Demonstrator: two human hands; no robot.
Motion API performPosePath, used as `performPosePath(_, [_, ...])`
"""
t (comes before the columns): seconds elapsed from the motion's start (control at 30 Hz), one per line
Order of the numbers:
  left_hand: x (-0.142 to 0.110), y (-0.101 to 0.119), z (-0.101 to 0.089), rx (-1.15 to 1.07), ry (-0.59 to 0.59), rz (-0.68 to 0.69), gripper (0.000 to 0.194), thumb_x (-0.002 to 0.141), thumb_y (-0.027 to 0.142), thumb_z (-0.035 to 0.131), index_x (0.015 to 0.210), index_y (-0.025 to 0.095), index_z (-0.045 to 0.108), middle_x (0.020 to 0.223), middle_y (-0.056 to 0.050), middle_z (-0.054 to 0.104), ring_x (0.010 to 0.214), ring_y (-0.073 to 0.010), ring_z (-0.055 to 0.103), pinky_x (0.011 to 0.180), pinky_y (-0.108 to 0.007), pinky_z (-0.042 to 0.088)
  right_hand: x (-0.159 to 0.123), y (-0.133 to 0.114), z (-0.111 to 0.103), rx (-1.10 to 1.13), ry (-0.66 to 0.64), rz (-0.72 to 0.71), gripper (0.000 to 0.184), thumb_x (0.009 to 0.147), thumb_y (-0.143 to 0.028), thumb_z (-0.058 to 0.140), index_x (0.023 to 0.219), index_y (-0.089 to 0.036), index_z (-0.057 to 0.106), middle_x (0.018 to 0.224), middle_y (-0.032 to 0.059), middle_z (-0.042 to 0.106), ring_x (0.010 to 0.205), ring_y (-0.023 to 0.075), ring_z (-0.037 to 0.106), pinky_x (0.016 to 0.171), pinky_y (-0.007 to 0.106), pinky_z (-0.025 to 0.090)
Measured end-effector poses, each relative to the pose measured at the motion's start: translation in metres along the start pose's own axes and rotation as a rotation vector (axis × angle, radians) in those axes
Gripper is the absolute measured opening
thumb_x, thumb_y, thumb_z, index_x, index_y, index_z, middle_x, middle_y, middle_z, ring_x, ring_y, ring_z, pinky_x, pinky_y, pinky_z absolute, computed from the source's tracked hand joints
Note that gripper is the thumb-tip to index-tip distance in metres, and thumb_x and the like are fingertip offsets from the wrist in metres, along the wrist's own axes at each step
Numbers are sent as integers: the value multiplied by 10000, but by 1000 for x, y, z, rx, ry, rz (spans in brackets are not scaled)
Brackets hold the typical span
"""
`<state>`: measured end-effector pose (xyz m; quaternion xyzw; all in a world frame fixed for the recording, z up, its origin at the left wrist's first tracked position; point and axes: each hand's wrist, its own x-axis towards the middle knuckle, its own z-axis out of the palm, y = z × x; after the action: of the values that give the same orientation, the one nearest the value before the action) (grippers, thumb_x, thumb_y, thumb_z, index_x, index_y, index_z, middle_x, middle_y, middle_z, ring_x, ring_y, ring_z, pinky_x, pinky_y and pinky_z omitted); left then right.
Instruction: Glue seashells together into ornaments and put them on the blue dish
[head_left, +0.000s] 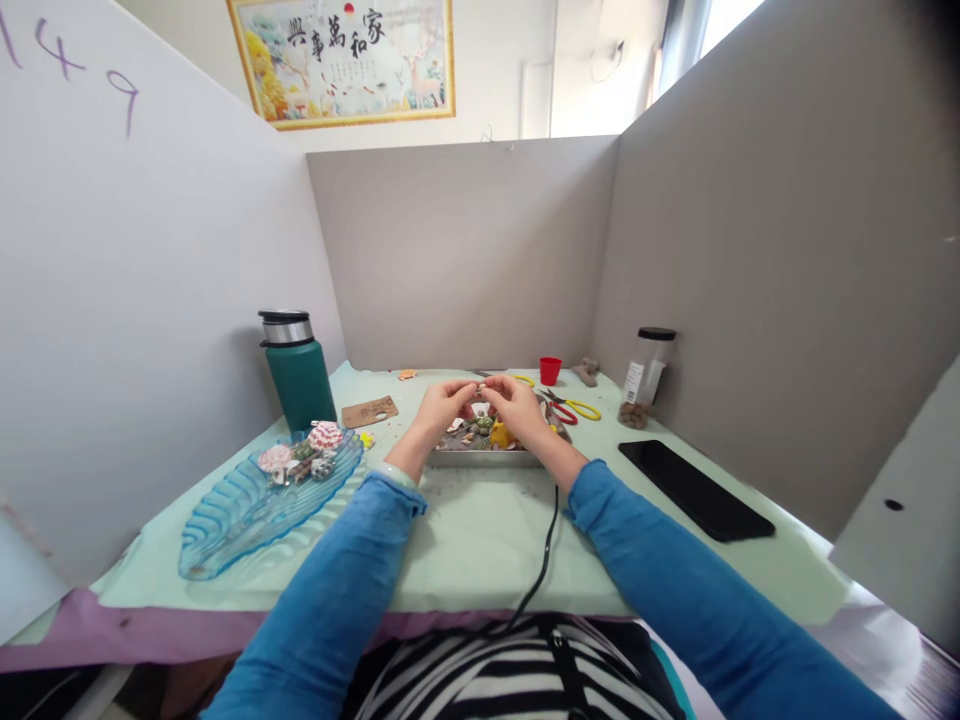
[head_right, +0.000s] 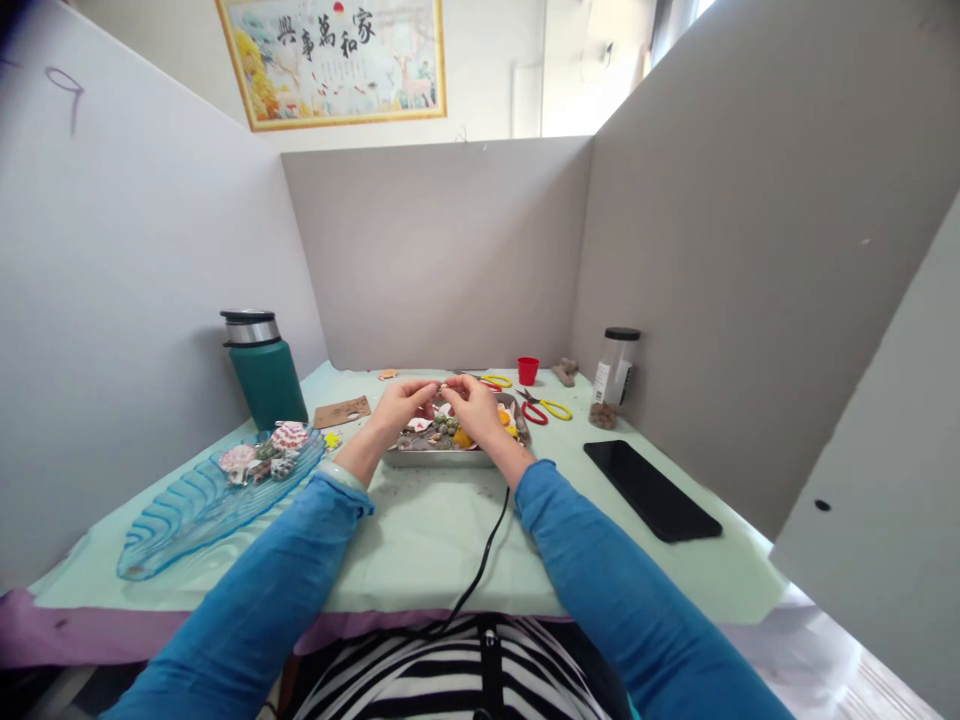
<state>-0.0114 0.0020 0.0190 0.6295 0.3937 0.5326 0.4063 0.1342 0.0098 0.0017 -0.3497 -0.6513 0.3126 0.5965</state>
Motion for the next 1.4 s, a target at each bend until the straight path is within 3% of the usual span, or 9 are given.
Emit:
performPosePath(0.2, [-1, 2, 1, -52, 36, -77, 274, 771, 316, 667, 952, 111, 676, 627, -15, 640, 478, -87, 546, 544, -234, 495, 0, 1, -2, -4, 21, 42, 264, 708, -386, 617, 861, -171, 596, 695, 11, 622, 630, 149, 599, 529, 257, 484])
performPosePath(0.4, [1, -2, 0, -64, 29, -110, 206, 766, 231, 658, 937, 119, 683, 737, -39, 688, 485, -76, 541, 535, -234, 500, 1, 4, -3, -15, 39, 69, 264, 709, -372, 608, 881, -172, 594, 754, 24, 645, 598, 144, 593, 541, 278, 497])
performPosePath(0.63, [-1, -2, 0, -67, 17, -106, 307, 676, 222, 755, 953, 106, 688, 792, -62, 702, 502, -76, 550, 541, -235, 479, 2, 7, -2, -1, 54, 35, 247, 691, -337, 609, 875, -174, 584, 771, 16, 638, 556, 116, 565, 524, 256, 486])
performPosePath(0.9, [-1, -2, 1, -79, 25, -90, 390, 672, 119, 732, 1055, 94, 660, 896, -82, 697, 524, -72, 563, 554, -236, 484, 1, 7, -1, -32, 19, 13, 249, 698, -345, 594, 884, -180, 585, 755, 10, 635, 613, 130, 571, 508, 236, 468])
performPosePath(1.17, [1, -6, 0, -39, -12, -46, 238, 689, 159, 717, 920, 107, 701, 765, -40, 690, 466, -50, 511, 500, -198, 428, 1, 11, 0, -59, -14, 11, 282, 705, -383, 592, 895, -176, 579, 818, 25, 645, 622, 136, 579, 549, 264, 469])
performPosePath(1.4, [5, -9, -1, 0, -17, -29, 225, 702, 164, 698, 917, 98, 709, 738, -34, 684, 457, -51, 502, 475, -189, 403, 1, 13, -1, -129, -26, -37, 235, 749, -363, 575, 892, -177, 586, 787, 13, 636, 593, 126, 567, 580, 266, 462])
